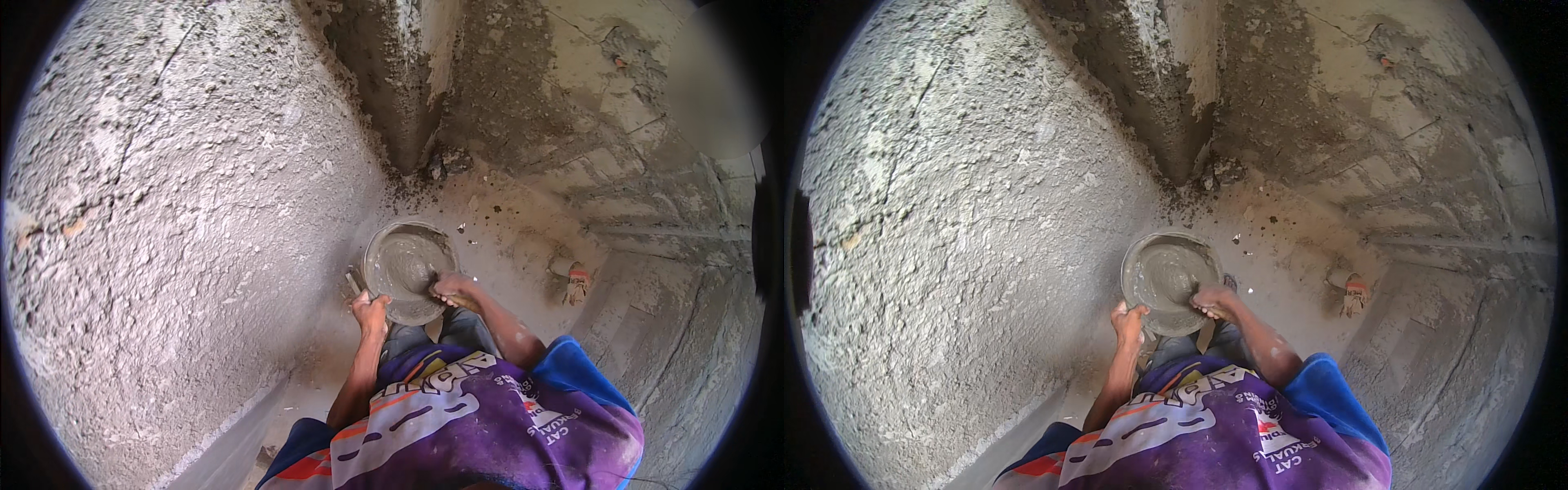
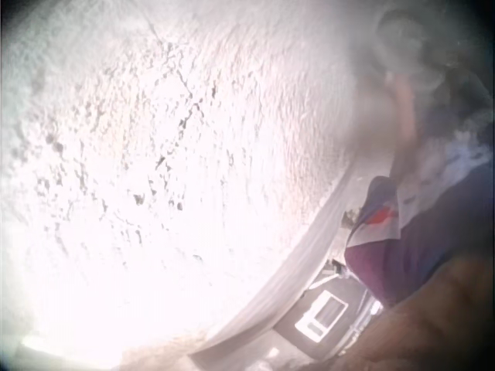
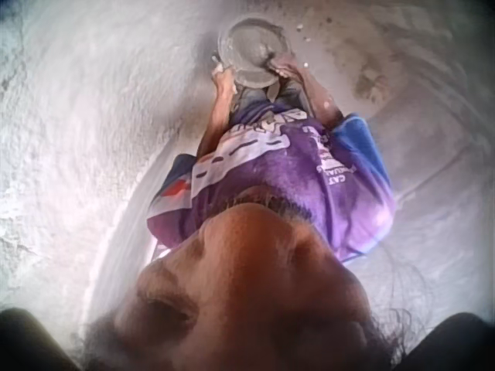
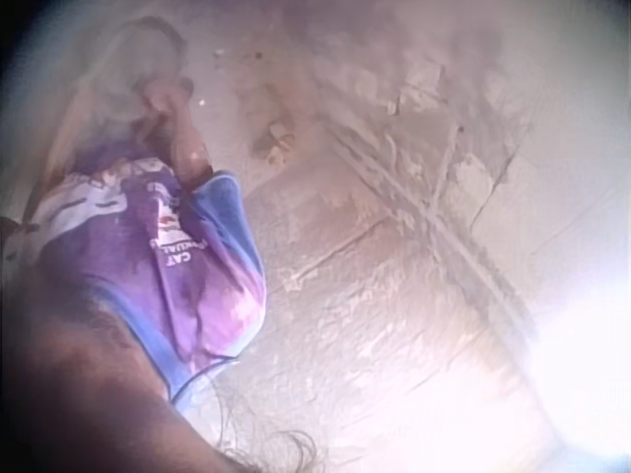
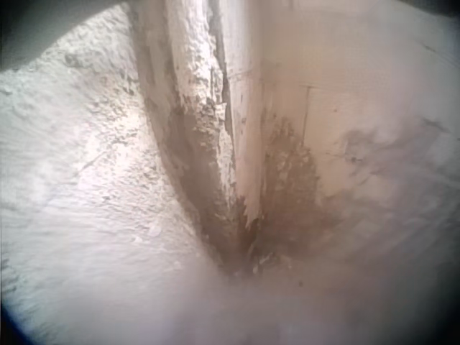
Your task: The person applies plaster to a concrete wall using a trowel, scooping material from a bucket and spreading it onto the surface.
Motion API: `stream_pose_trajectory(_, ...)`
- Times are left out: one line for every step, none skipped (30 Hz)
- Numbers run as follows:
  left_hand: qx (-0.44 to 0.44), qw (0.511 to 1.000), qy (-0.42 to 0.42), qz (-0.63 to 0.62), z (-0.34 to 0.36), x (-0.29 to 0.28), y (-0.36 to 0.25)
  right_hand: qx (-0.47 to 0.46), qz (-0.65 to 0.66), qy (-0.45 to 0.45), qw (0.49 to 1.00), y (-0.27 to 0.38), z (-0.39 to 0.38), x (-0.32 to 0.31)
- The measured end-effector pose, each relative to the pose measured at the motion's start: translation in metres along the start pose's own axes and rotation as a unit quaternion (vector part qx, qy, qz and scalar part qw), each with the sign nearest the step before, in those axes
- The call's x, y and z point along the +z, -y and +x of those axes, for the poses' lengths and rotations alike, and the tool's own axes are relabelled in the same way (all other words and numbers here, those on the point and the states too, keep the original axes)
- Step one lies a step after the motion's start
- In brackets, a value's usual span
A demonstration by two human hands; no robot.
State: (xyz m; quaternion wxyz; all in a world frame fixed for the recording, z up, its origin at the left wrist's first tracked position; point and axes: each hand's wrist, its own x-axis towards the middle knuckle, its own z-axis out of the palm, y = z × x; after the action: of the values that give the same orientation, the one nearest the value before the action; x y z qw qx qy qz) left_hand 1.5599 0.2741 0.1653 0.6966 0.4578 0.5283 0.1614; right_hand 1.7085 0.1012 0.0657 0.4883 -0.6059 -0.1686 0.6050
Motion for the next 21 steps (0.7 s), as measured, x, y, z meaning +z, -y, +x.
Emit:
stream_pose_trajectory(-0.004, 1.0, 0.005, 0.002, -0.003, 0.005, -0.008, 0.134, 0.008, 0.012, 0.991, 0.051, -0.013, 0.0)
stream_pose_trajectory(-0.009, 1.0, 0.013, 0.007, -0.007, 0.009, -0.013, 0.265, 0.019, 0.021, 0.964, 0.078, -0.025, 0.0)
stream_pose_trajectory(0.005, 1.0, 0.012, -0.016, -0.008, 0.012, -0.013, 0.239, 0.118, 0.043, 0.963, 0.079, -0.039, -0.005)
stream_pose_trajectory(0.008, 1.0, 0.018, -0.017, -0.008, 0.013, -0.013, 0.219, 0.163, 0.04, 0.961, 0.085, -0.049, -0.006)
stream_pose_trajectory(0.009, 0.999, 0.028, -0.016, -0.007, 0.013, -0.011, 0.199, 0.211, 0.033, 0.956, 0.097, -0.066, -0.005)
stream_pose_trajectory(0.012, 0.999, 0.035, -0.015, -0.006, 0.015, -0.013, 0.177, 0.258, 0.03, 0.949, 0.106, -0.077, -0.006)
stream_pose_trajectory(0.004, 0.999, 0.033, -0.015, -0.008, 0.019, -0.018, 0.135, 0.32, 0.047, 0.937, 0.108, -0.085, -0.009)
stream_pose_trajectory(-0.005, 0.999, 0.031, -0.012, -0.013, 0.022, -0.026, 0.102, 0.374, 0.04, 0.921, 0.111, -0.093, -0.012)
stream_pose_trajectory(-0.014, 0.999, 0.027, -0.009, -0.016, 0.024, -0.033, 0.07, 0.428, 0.036, 0.901, 0.116, -0.1, -0.015)
stream_pose_trajectory(-0.025, 1.0, 0.01, 0.013, -0.017, 0.023, -0.037, 0.039, 0.478, 0.032, 0.877, 0.125, -0.106, -0.018)
stream_pose_trajectory(-0.039, 0.999, -0.008, 0.037, -0.019, 0.021, -0.038, -0.031, 0.474, -0.012, 0.88, 0.138, -0.113, -0.021)
stream_pose_trajectory(-0.051, 0.997, -0.027, 0.059, -0.02, 0.018, -0.039, -0.069, 0.467, -0.069, 0.879, 0.145, -0.114, -0.028)
stream_pose_trajectory(-0.05, 0.996, -0.035, 0.064, -0.022, 0.014, -0.038, -0.106, 0.457, -0.124, 0.874, 0.151, -0.114, -0.037)
stream_pose_trajectory(-0.05, 0.995, -0.043, 0.07, -0.024, 0.009, -0.036, -0.142, 0.446, -0.18, 0.865, 0.152, -0.109, -0.047)
stream_pose_trajectory(-0.049, 0.994, -0.053, 0.077, -0.025, 0.003, -0.034, -0.148, 0.396, -0.264, 0.867, 0.151, -0.098, -0.058)
stream_pose_trajectory(-0.048, 0.992, -0.084, 0.08, -0.027, -0.004, -0.028, -0.152, 0.341, -0.342, 0.862, 0.148, -0.083, -0.069)
stream_pose_trajectory(-0.048, 0.988, -0.119, 0.083, -0.028, -0.014, -0.019, -0.153, 0.284, -0.414, 0.851, 0.142, -0.063, -0.078)
stream_pose_trajectory(-0.047, 0.984, -0.152, 0.086, -0.03, -0.023, -0.012, -0.141, 0.26, -0.468, 0.833, 0.127, -0.034, -0.089)
stream_pose_trajectory(-0.045, 0.982, -0.158, 0.091, -0.034, -0.028, -0.012, -0.131, 0.235, -0.522, 0.81, 0.104, 0.007, -0.1)
stream_pose_trajectory(-0.044, 0.982, -0.161, 0.094, -0.041, -0.031, -0.014, -0.121, 0.208, -0.575, 0.782, 0.079, 0.053, -0.112)
stream_pose_trajectory(-0.042, 0.984, -0.141, 0.098, -0.039, -0.022, -0.015, -0.058, 0.042, -0.665, 0.744, 0.054, 0.098, -0.137)
